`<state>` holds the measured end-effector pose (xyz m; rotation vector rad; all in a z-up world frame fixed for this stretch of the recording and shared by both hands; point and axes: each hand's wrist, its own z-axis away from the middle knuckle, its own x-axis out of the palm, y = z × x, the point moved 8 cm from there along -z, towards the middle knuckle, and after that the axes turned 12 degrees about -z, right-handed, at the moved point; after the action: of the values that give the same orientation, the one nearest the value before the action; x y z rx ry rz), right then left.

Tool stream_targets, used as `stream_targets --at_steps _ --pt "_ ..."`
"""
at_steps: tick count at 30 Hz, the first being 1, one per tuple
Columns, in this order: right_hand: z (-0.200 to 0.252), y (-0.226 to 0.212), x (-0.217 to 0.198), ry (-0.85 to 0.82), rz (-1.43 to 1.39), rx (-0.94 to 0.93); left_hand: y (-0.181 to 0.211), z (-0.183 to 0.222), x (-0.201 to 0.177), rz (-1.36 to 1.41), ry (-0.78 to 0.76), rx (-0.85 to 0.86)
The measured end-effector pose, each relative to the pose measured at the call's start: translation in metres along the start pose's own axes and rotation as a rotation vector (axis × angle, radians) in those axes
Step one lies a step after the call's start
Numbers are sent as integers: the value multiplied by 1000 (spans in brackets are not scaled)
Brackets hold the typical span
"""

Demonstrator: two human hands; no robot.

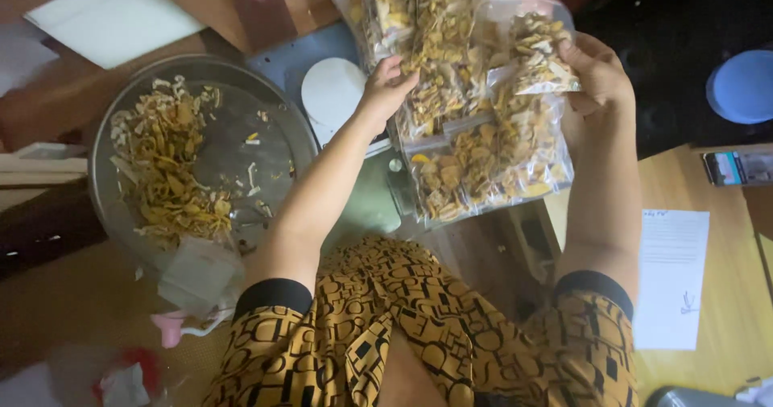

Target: Packaging dried food pieces into small plastic bags and weighing them on a digital scale

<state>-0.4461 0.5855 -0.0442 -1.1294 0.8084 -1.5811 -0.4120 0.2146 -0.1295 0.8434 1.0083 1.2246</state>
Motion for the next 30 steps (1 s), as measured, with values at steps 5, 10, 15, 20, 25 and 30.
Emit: stream_targets --at_steps 5,10,15,20,25,30 --pt "-5 -11 -14 130 161 40 -8 -22 16 -42 113 35" --pt "-9 -22 -2 60 8 -57 0 -26 10 -107 236 26" --pt "-36 9 12 -78 -38 -70 40 -36 17 -250 205 -89" --pt "-41 20 26 8 -132 -129 46 -45 16 -321 177 -85" --pt "-42 31 43 151 -290 -53 38 -34 14 -185 89 -239" --pt "-56 46 55 -2 -426 -86 3 -48 10 -37 175 -183"
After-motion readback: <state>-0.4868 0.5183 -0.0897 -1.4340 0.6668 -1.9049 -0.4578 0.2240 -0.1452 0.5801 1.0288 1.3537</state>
